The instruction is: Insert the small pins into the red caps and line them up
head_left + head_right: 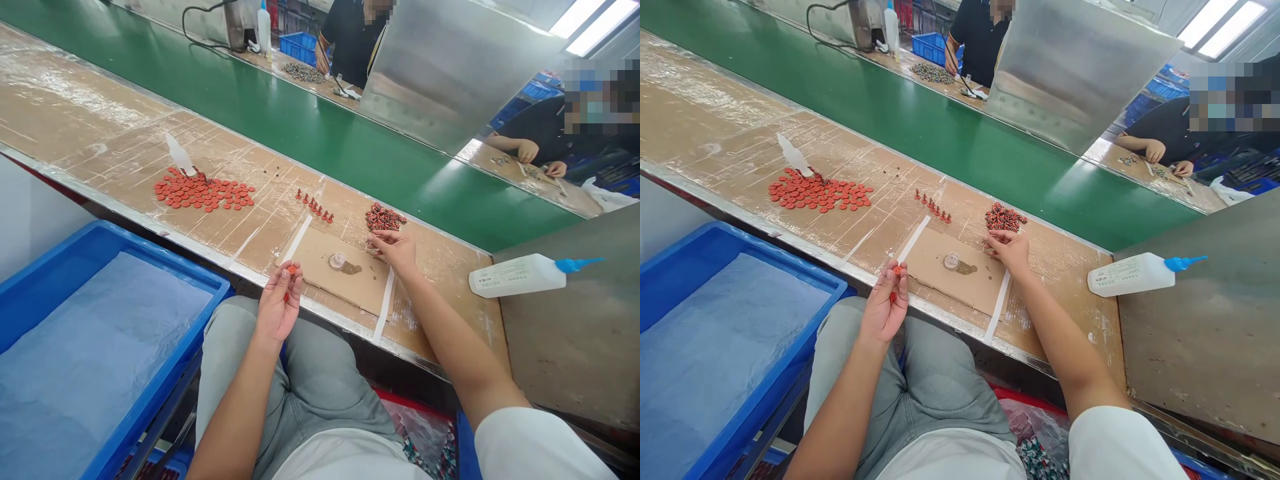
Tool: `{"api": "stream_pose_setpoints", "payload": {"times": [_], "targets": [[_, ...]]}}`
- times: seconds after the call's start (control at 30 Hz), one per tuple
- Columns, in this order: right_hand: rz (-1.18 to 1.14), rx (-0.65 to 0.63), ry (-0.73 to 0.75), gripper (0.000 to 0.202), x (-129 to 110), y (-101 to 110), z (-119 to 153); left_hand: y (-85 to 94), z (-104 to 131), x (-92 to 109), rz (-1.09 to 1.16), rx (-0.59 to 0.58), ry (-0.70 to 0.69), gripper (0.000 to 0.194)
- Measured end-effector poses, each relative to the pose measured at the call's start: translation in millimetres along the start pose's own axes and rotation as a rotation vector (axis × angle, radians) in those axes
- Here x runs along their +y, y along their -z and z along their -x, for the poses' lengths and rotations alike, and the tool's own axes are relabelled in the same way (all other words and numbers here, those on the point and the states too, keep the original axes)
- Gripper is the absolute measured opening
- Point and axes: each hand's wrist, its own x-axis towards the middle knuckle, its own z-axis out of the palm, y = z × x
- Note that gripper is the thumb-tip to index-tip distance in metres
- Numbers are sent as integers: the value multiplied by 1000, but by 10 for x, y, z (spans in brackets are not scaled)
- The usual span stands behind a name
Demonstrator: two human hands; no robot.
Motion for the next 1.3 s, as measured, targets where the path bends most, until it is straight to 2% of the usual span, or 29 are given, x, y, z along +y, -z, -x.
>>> {"api": "stream_pose_setpoints", "payload": {"times": [0.13, 0.3, 0.37, 0.6, 0.73, 0.83, 0.9, 1.07, 1.3], "targets": [[45, -42, 54, 45, -68, -108, 124, -10, 5, -15, -30, -4, 11, 21], [337, -88, 292, 27, -72, -182, 226, -13, 13, -12, -43, -15, 29, 23], [384, -103, 332, 23, -59, -198, 245, -12, 20, -5, -34, -24, 36, 22], [362, -43, 231, 27, -53, -194, 251, -13, 24, -8, -24, -42, 36, 21], [146, 60, 196, 33, -94, -280, 333, -33, 20, -21, -52, -45, 26, 19], [-66, 90, 227, 33, -131, -419, 475, -46, 22, -40, -60, -44, 22, 19], [-124, 102, 255, 31, -150, -509, 569, -46, 21, -58, -58, -45, 20, 21], [-62, 175, 369, 26, -164, -592, 653, -31, 16, -90, -71, -46, 9, 22], [39, 154, 544, 17, -120, -582, 614, -49, 18, -113, -117, -33, 16, 27]]}}
